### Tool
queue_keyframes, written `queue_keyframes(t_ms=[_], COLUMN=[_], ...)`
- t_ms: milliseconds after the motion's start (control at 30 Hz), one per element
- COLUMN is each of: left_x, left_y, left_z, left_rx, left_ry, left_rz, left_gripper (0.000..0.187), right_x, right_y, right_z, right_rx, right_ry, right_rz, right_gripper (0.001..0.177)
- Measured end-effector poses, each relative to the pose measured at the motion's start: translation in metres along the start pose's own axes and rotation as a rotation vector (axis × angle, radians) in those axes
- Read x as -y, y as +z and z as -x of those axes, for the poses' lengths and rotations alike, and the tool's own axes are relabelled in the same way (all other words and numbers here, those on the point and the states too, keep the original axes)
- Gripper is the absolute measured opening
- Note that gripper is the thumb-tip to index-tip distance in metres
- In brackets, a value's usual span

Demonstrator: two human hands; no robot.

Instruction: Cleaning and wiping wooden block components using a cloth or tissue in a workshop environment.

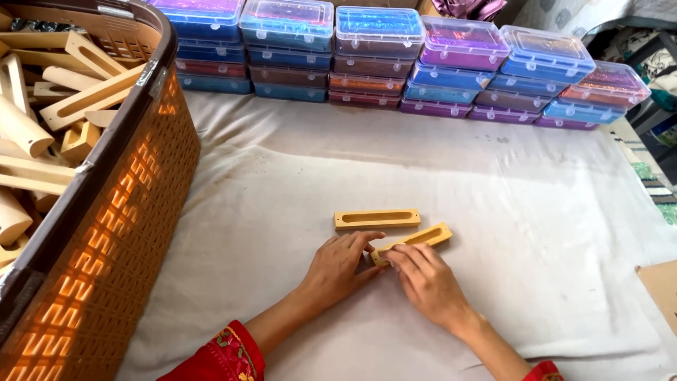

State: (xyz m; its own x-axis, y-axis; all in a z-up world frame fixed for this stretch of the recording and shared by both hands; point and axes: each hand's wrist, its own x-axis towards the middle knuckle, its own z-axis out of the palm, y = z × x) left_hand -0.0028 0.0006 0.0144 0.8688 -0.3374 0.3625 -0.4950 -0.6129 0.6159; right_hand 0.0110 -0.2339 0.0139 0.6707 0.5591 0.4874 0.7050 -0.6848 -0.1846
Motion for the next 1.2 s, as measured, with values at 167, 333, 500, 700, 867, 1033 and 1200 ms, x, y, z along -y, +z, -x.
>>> queue_keyframes(t_ms=[167, 333, 500, 700, 867, 1033, 1200], left_x=[0.002, 0.0, 0.0, 0.002, 0.004, 0.008, 0.007], left_y=[0.002, -0.001, -0.001, -0.001, 0.003, 0.006, 0.006], left_z=[0.001, -0.003, -0.001, -0.003, 0.0, 0.001, 0.0], left_rx=[0.015, 0.021, 0.024, 0.018, -0.033, -0.018, -0.031], left_ry=[0.0, -0.015, -0.019, -0.023, 0.016, -0.001, 0.022], left_rz=[-0.004, 0.02, 0.022, 0.032, 0.054, 0.041, 0.024], left_gripper=[0.056, 0.057, 0.058, 0.058, 0.069, 0.079, 0.08], right_x=[-0.03, -0.037, -0.012, -0.046, 0.005, -0.026, -0.048], right_y=[-0.019, -0.008, 0.008, -0.02, -0.008, -0.012, -0.022], right_z=[-0.002, 0.005, 0.003, 0.001, -0.007, -0.001, 0.005], right_rx=[0.145, 0.074, 0.028, 0.172, -0.138, 0.067, 0.078], right_ry=[0.109, 0.156, -0.117, 0.152, -0.065, -0.168, 0.081], right_rz=[-0.06, 0.106, -0.091, 0.109, -0.04, 0.055, 0.207], right_gripper=[0.057, 0.052, 0.048, 0.054, 0.036, 0.049, 0.05])
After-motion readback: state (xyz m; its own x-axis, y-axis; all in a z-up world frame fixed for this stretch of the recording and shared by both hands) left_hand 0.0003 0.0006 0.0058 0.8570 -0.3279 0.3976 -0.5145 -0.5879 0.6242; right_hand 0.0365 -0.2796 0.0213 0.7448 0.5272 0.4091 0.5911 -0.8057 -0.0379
